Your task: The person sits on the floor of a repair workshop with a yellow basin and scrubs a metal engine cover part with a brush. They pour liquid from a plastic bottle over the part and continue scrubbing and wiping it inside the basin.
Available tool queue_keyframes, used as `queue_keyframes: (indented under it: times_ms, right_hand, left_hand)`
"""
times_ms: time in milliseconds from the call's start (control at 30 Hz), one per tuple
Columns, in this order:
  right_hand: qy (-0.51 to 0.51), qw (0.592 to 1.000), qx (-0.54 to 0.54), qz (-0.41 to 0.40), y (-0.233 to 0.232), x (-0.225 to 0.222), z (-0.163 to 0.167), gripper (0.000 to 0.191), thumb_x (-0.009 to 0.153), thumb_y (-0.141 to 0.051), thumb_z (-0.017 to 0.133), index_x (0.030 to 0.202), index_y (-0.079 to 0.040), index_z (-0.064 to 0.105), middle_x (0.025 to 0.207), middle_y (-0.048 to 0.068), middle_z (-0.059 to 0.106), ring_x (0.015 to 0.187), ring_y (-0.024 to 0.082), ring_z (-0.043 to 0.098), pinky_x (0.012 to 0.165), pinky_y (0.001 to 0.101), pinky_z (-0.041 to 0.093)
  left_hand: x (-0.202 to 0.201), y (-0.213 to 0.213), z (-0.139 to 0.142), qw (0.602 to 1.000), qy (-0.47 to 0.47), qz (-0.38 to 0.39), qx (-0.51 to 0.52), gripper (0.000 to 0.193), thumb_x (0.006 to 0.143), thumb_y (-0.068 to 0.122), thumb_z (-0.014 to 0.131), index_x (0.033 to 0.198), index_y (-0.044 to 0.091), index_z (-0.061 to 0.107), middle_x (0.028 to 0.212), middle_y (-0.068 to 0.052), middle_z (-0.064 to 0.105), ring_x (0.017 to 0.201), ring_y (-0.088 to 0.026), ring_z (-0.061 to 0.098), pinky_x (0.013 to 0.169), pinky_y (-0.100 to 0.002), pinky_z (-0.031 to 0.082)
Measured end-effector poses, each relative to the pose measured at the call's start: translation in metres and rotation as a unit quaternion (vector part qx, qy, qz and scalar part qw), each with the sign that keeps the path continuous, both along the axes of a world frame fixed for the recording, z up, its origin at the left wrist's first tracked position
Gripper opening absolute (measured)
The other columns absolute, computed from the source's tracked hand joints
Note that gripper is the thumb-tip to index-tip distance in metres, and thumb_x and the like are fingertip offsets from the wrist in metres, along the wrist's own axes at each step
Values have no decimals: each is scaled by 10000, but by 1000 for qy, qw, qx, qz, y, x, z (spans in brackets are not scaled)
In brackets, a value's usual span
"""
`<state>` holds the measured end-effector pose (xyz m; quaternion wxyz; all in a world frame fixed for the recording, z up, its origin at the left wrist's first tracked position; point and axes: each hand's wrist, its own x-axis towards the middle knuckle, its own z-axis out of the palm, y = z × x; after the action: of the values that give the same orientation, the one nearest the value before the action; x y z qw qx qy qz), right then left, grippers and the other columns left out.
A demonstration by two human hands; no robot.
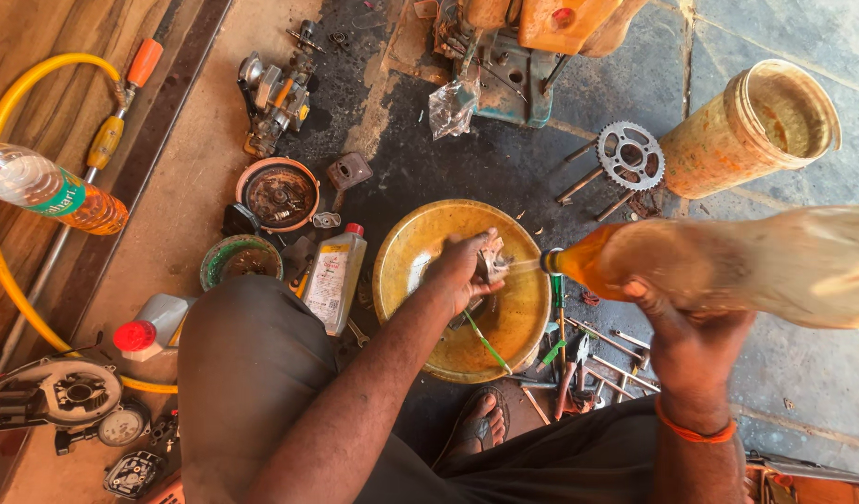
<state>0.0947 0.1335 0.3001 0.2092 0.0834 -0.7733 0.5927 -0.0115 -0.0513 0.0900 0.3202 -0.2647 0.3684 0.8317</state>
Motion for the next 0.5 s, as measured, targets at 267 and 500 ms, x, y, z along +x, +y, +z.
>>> queue_keyframes:
  times_ms: [267,500]
  right_hand:
    - [-1,999,-18,-26,-6,1,0,546,895,-51,875,1345,28,576,1187,79,689,1091,153,679,1013,316,561]
    - [34,998,44,-37,14,3,-1,520,931,-44,904,1320,64,575,1243,91,669,1130,154,629,1077,313,543]
  left_hand:
    - [7,-5,12,993,-28,-8,113,625,938,628,564,1173,50,592,1045,-191,692,868,-281,703,737,-422,631]
    - [3,-11,11,993,30,-36,112,554,950,580,549,1094,59,667,930,-116,744,790,-251,715,675,-401,597]
